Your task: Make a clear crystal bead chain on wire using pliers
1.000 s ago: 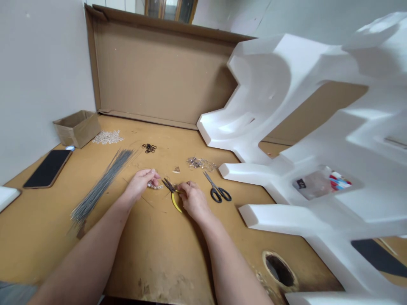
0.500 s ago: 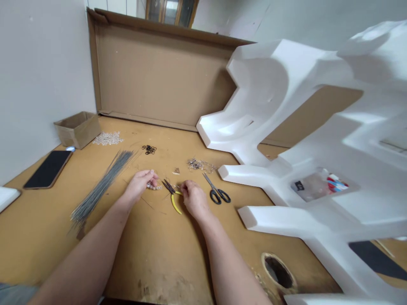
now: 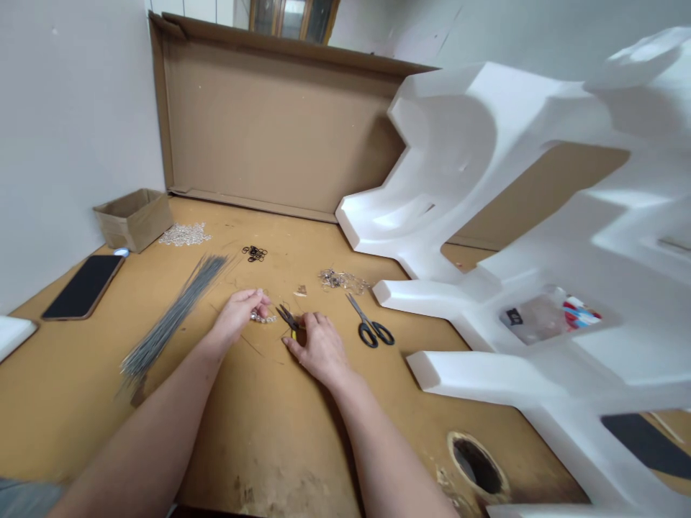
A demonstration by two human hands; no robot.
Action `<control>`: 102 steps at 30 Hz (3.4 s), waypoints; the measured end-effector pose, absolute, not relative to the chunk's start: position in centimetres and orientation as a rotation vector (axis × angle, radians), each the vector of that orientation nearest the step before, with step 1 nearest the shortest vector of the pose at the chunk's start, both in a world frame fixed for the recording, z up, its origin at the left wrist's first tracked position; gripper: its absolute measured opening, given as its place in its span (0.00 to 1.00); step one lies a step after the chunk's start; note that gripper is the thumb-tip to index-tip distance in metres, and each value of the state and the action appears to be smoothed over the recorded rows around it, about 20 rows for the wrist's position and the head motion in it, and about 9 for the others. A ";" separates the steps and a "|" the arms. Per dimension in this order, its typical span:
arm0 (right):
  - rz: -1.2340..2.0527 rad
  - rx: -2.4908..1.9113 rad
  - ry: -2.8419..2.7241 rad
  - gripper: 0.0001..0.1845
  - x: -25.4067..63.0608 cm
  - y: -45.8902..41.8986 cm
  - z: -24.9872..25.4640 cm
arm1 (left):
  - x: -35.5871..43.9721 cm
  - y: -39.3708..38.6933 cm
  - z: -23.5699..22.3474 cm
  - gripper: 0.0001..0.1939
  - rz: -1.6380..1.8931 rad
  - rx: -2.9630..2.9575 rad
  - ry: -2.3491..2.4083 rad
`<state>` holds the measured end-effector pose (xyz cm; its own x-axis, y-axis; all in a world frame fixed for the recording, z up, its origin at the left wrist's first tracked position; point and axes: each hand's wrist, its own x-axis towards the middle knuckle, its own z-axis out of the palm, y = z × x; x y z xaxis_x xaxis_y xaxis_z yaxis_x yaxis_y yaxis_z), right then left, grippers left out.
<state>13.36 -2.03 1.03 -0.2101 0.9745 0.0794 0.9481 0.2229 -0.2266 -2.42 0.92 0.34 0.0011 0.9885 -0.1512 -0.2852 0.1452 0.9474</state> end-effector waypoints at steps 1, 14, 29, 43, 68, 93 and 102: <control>0.189 -1.849 -2.285 0.17 13.2 -2.0 1.0 | -2.4 0.9 0.3 0.11 1.235 0.880 1.078; 0.215 -1.826 -2.160 0.11 12.5 -1.9 0.7 | -2.6 1.1 0.1 0.11 1.215 0.896 1.028; 1.837 -1.012 -0.958 0.08 15.2 -0.7 0.3 | -3.0 1.0 0.4 0.10 1.205 0.763 0.938; 2.127 -0.857 -0.776 0.09 14.9 -1.2 0.9 | -3.1 1.0 0.6 0.07 1.162 0.758 0.906; 2.071 -0.720 -1.007 0.11 14.0 -2.3 1.5 | -3.3 1.1 0.3 0.08 1.124 0.808 0.901; 2.021 -0.848 -1.106 0.14 13.8 -2.6 1.9 | -3.2 1.1 0.1 0.07 1.129 0.822 0.899; 1.915 -0.964 -1.280 0.12 13.8 -2.9 2.3 | -3.3 1.1 0.2 0.07 1.124 0.826 0.905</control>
